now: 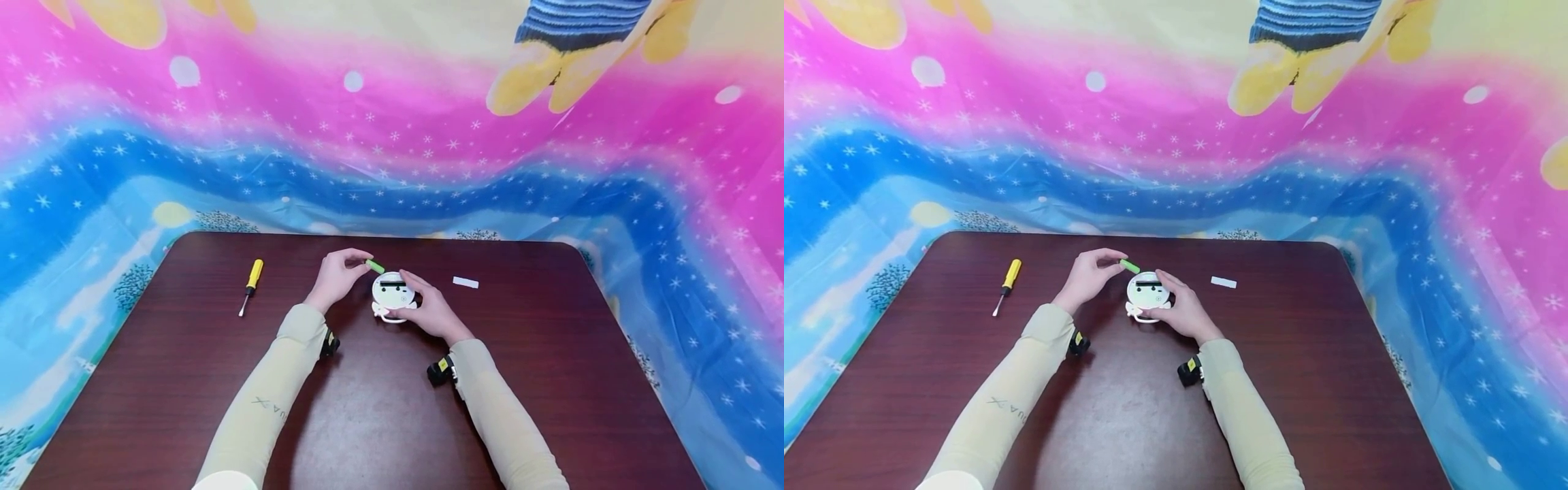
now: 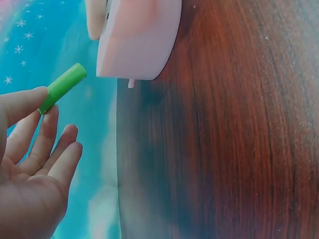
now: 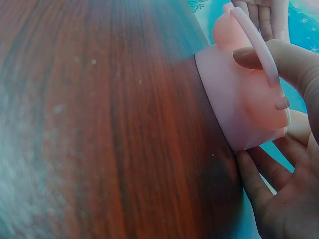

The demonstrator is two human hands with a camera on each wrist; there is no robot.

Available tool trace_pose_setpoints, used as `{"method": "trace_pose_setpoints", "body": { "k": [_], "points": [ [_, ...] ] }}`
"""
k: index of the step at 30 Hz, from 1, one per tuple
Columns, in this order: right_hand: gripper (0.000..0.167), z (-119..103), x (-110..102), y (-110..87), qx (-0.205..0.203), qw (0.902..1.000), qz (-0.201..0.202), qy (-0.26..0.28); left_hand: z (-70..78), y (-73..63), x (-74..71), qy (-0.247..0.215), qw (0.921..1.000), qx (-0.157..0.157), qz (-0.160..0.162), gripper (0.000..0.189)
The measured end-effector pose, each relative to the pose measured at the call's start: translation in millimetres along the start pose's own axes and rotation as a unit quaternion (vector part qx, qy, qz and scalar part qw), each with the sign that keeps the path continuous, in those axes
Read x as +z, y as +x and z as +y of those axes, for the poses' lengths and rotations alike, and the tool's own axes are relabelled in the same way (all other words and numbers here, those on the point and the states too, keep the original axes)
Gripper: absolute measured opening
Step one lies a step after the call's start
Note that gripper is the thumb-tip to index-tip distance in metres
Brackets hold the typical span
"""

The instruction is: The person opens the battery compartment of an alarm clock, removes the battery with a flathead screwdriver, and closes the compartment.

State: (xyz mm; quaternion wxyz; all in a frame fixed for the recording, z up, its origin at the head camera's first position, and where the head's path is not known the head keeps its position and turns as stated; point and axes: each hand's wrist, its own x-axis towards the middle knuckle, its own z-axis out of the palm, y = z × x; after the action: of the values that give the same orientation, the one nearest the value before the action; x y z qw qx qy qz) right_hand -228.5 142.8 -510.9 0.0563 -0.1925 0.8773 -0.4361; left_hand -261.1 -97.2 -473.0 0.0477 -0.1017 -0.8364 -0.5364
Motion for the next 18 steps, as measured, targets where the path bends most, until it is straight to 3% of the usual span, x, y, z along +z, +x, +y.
{"method": "trace_pose_setpoints", "body": {
  "k": [18],
  "points": [
    [0.091, -0.4, -0.1, -0.3, 0.005, 1.0, -0.002, -0.001, -6.8, -2.0, -7.6, -0.017, 0.9989, -0.033, 0.028, 0.023]
  ]
}}
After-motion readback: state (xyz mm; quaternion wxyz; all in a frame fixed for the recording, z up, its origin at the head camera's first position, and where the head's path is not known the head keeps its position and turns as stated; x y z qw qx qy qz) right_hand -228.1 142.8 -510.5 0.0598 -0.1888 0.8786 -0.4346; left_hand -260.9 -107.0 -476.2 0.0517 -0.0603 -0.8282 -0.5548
